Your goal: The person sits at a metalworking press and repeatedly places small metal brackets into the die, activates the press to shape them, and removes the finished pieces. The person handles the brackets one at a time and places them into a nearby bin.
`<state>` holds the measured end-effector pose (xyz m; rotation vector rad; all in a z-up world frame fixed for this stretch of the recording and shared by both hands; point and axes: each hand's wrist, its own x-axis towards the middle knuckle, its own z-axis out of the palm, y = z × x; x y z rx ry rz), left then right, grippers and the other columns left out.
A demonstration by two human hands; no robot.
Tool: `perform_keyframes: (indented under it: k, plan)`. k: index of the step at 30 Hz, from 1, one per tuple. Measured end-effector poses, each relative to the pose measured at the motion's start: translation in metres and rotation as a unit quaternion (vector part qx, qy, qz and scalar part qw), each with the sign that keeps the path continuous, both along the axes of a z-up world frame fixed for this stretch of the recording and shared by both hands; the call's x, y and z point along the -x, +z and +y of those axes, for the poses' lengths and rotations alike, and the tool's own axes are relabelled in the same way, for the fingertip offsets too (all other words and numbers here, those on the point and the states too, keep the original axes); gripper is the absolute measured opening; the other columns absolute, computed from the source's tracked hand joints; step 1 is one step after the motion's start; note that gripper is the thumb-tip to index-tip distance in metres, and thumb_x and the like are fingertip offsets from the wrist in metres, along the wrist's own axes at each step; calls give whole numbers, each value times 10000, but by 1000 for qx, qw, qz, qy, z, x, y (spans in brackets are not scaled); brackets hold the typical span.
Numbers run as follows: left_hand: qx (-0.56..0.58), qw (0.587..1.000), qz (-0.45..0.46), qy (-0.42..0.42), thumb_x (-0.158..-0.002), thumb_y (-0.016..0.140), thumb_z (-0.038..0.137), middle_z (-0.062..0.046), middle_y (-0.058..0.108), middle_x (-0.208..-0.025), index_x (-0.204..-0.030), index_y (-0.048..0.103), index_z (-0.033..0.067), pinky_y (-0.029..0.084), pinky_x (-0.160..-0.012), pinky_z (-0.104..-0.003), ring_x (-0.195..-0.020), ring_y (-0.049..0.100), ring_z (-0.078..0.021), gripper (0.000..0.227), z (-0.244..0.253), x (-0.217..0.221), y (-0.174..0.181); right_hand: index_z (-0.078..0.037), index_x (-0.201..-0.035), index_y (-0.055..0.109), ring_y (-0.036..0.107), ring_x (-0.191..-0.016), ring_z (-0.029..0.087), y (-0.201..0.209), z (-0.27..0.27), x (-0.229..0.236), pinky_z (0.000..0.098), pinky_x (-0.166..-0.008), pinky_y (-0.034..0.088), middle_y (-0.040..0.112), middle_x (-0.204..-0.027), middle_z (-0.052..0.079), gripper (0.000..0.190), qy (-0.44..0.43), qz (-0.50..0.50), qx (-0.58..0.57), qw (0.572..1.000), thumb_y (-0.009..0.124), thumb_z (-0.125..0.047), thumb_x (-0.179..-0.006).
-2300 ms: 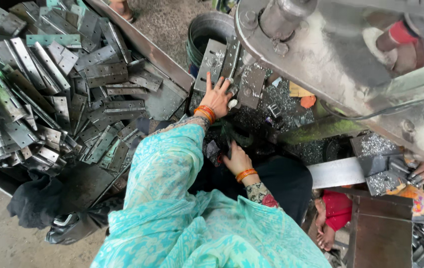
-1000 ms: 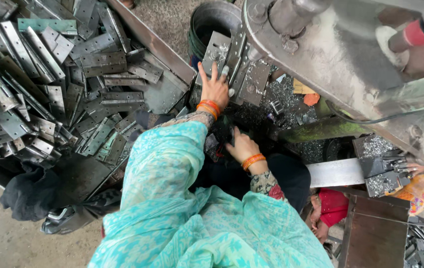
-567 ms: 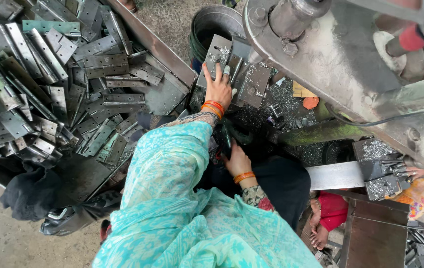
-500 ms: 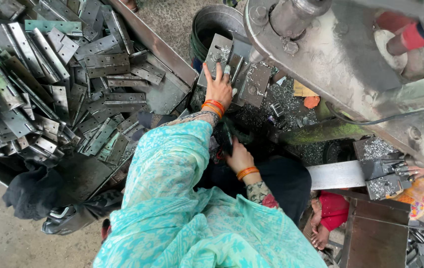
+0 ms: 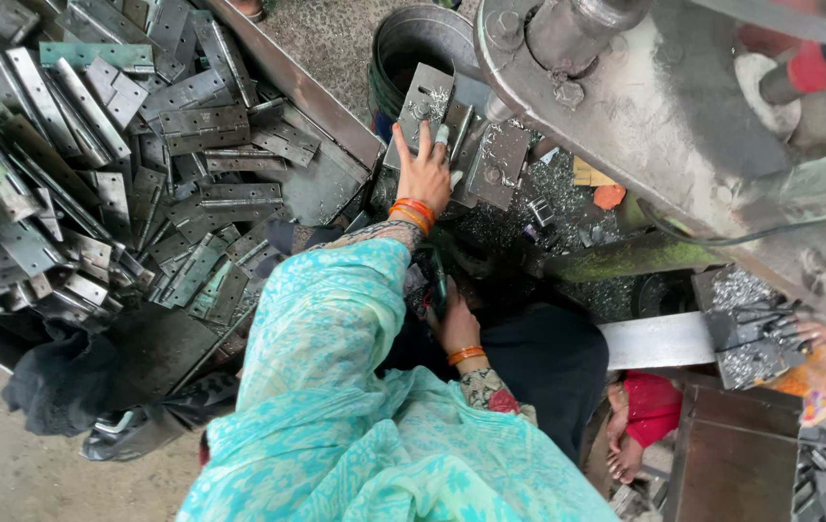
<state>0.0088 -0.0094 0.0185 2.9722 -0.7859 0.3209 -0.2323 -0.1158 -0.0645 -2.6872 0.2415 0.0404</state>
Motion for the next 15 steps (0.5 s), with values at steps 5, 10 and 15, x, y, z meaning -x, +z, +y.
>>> perform_keyframes:
  k: [5, 10, 15]
  plan:
    - [85, 996, -2, 4, -981, 533, 355, -39, 562, -1475, -1141, 783, 131, 6, -1121, -835, -1526, 210, -394, 372, 8, 4, -18, -119, -1562, 313, 661, -974, 509, 23, -7, -21, 585, -804, 552, 648, -1232, 256, 888, 0, 96, 14, 995, 733, -379, -824]
    - [102, 995, 12, -1, -984, 534, 282, -8, 568, -1474, -1178, 773, 146, 5, -1119, -841, -1530, 214, -379, 337, -10, -9, -33, -91, -1486, 451, 690, -1000, 466, 75, -26, -66, 548, -846, 577, 699, -1136, 265, 753, 53, 176, 91, 979, 714, -441, -873]
    - [124, 992, -3, -1, -990, 524, 286, 0, 558, -1488, -1194, 761, 150, 7, -1124, -837, -1523, 218, -380, 341, -20, -32, -33, -107, -1535, 379, 682, -1023, 460, 45, -19, -51, 548, -860, 567, 683, -1202, 239, 825, 35, 158, 90, 983, 710, -427, -851]
